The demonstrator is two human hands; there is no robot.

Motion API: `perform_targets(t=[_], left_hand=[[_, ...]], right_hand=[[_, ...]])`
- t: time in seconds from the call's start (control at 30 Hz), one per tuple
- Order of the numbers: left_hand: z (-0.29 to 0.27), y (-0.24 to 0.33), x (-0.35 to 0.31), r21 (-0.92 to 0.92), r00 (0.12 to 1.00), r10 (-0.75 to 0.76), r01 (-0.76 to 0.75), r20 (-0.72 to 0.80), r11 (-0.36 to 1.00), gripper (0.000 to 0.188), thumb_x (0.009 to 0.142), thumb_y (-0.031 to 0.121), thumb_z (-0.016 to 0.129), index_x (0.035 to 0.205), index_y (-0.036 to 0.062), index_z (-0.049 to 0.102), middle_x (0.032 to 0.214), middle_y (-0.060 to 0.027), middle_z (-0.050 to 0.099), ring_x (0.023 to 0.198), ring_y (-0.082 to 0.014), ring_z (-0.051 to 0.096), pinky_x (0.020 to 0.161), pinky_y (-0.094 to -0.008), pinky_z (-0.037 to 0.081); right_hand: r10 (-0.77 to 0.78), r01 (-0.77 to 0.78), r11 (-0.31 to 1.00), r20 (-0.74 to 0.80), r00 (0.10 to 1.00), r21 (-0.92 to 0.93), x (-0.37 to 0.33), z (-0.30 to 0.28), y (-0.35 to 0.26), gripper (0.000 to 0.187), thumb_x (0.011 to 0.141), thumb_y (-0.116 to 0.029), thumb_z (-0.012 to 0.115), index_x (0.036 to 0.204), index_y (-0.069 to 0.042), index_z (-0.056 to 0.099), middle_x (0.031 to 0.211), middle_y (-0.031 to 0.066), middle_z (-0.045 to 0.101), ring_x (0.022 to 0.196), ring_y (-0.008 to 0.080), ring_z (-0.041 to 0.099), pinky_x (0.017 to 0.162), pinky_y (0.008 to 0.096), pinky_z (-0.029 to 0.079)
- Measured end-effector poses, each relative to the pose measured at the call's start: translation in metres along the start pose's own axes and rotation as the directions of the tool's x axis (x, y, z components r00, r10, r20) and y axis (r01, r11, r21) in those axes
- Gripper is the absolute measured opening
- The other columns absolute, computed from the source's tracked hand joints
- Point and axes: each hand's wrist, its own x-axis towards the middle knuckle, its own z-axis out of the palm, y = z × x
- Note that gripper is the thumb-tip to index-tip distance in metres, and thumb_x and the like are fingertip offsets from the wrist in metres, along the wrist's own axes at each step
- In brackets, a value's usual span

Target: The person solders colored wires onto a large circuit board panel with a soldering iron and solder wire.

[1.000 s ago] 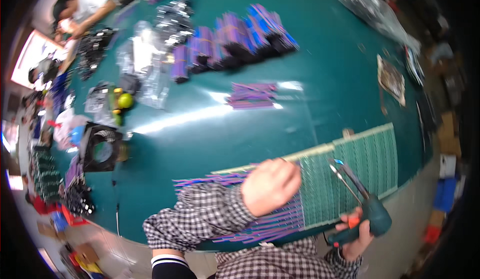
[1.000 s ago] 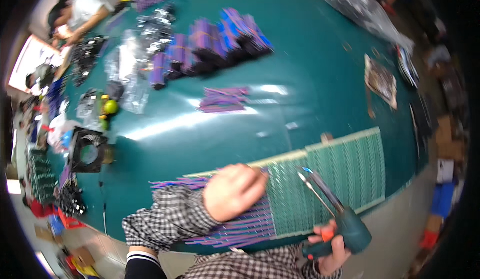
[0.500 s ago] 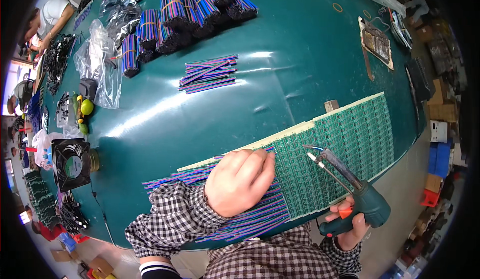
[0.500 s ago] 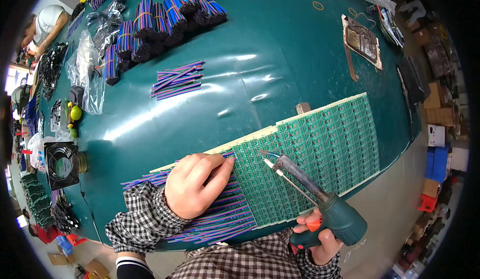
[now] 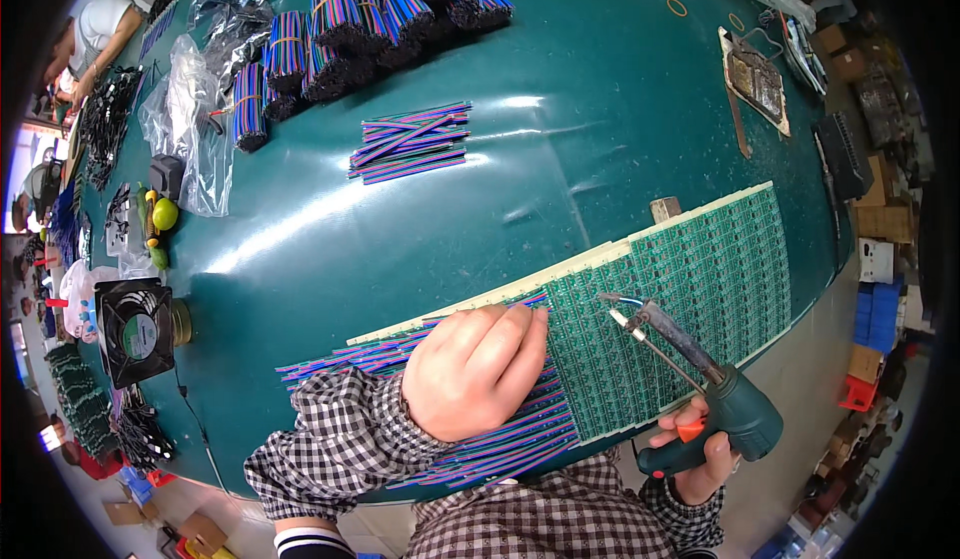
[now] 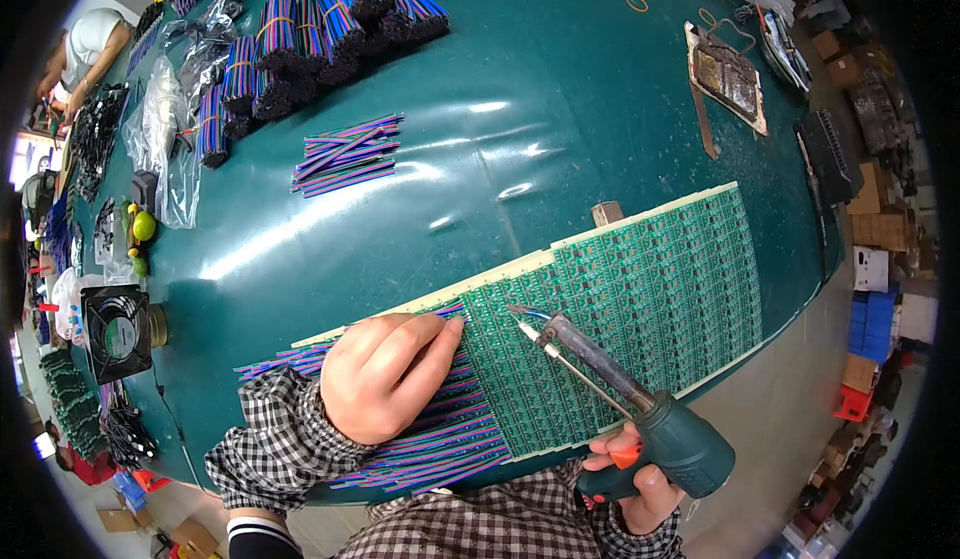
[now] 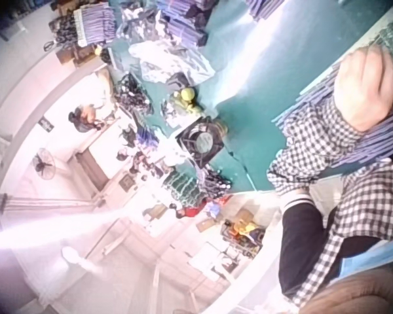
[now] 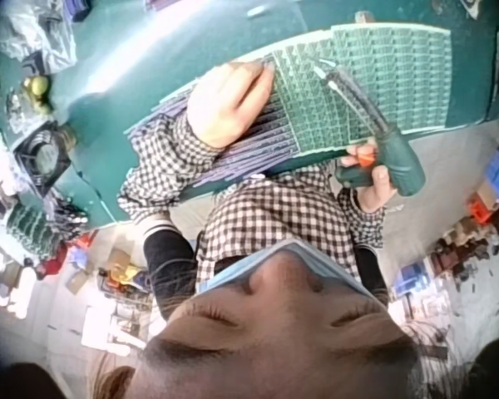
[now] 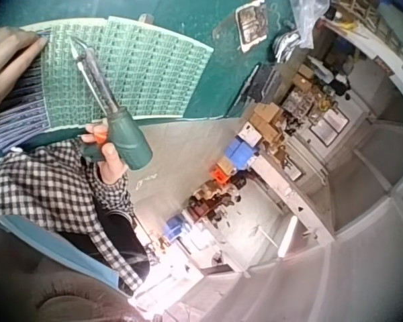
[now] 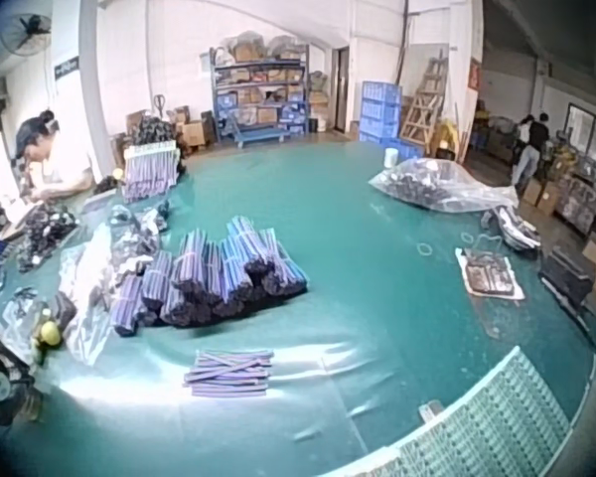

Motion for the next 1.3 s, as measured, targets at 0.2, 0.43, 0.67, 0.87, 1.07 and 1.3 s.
perform_targets(t=[0.2, 0.43, 0.67, 0.87, 1.07, 1.3], left_hand=[[-0.0005, 0.0002, 0.0006, 0.011, 1.000, 0.011, -0.011, -0.006, 1.000, 0.039, 0.070, 0.010, 0.069, 0.107, -0.0050, 0.073, 0.099, -0.0112, 0.067, 0.084, -0.0226, 0.067, 0.070, -0.0322, 0.056], [0.0002, -0.0036, 0.0004, 0.012, 1.000, 0.024, -0.024, 0.012, 1.000, 0.031, 0.075, 0.011, 0.071, 0.102, -0.0024, 0.072, 0.101, -0.0108, 0.064, 0.086, -0.0219, 0.066, 0.071, -0.0327, 0.056], [-0.0015, -0.0044, 0.0035, -0.036, 1.000, 0.003, -0.002, 0.016, 0.999, 0.032, 0.073, 0.009, 0.071, 0.103, -0.0027, 0.072, 0.100, -0.0105, 0.065, 0.083, -0.0218, 0.067, 0.068, -0.0319, 0.056], [-0.0009, -0.0060, 0.0022, -0.050, 1.000, 0.003, -0.002, 0.021, 0.999, 0.033, 0.073, 0.009, 0.071, 0.104, -0.0031, 0.072, 0.100, -0.0109, 0.065, 0.084, -0.0219, 0.066, 0.068, -0.0319, 0.056], [-0.0003, -0.0045, 0.0006, 0.010, 0.999, 0.040, -0.041, 0.033, 0.999, 0.030, 0.076, 0.011, 0.071, 0.103, -0.0035, 0.071, 0.102, -0.0119, 0.064, 0.086, -0.0218, 0.066, 0.068, -0.0321, 0.055], [-0.0013, -0.0024, 0.0016, 0.070, 0.998, 0.052, -0.056, 0.046, 0.996, 0.029, 0.078, 0.013, 0.072, 0.103, -0.0028, 0.071, 0.100, -0.0105, 0.065, 0.087, -0.0211, 0.066, 0.070, -0.0309, 0.054]], right_hand=[[-0.002, 0.002, 1.000, 0.006, 1.000, 0.004, -0.0007, -0.0004, 0.0012, 0.071, 0.098, -0.040, 0.065, 0.139, 0.013, 0.042, 0.102, 0.0198, 0.063, 0.081, 0.0285, 0.073, 0.062, 0.0355, 0.067], [0.010, -0.010, 1.000, 0.004, 1.000, 0.000, -0.0008, 0.0020, -0.0020, 0.070, 0.098, -0.039, 0.065, 0.139, 0.013, 0.043, 0.102, 0.0195, 0.064, 0.083, 0.0283, 0.073, 0.062, 0.0357, 0.068], [0.042, -0.043, 0.998, 0.006, 0.999, 0.044, 0.0002, 0.0038, -0.0020, 0.067, 0.095, -0.038, 0.071, 0.133, 0.013, 0.050, 0.101, 0.0193, 0.068, 0.091, 0.0330, 0.073, 0.068, 0.0414, 0.068], [0.081, -0.084, 0.993, 0.036, 0.996, 0.077, -0.0008, -0.0002, -0.0033, 0.065, 0.093, -0.037, 0.074, 0.130, 0.012, 0.054, 0.103, 0.0197, 0.071, 0.098, 0.0383, 0.072, 0.074, 0.0474, 0.068], [0.081, -0.085, 0.992, 0.044, 0.996, 0.094, -0.0016, -0.0005, -0.0032, 0.064, 0.093, -0.036, 0.075, 0.130, 0.012, 0.054, 0.103, 0.0199, 0.071, 0.099, 0.0383, 0.072, 0.075, 0.0478, 0.067], [0.079, -0.084, 0.992, 0.053, 0.995, 0.095, -0.0015, -0.0003, -0.0035, 0.064, 0.094, -0.036, 0.075, 0.130, 0.013, 0.054, 0.104, 0.0200, 0.071, 0.100, 0.0380, 0.072, 0.075, 0.0472, 0.067]])
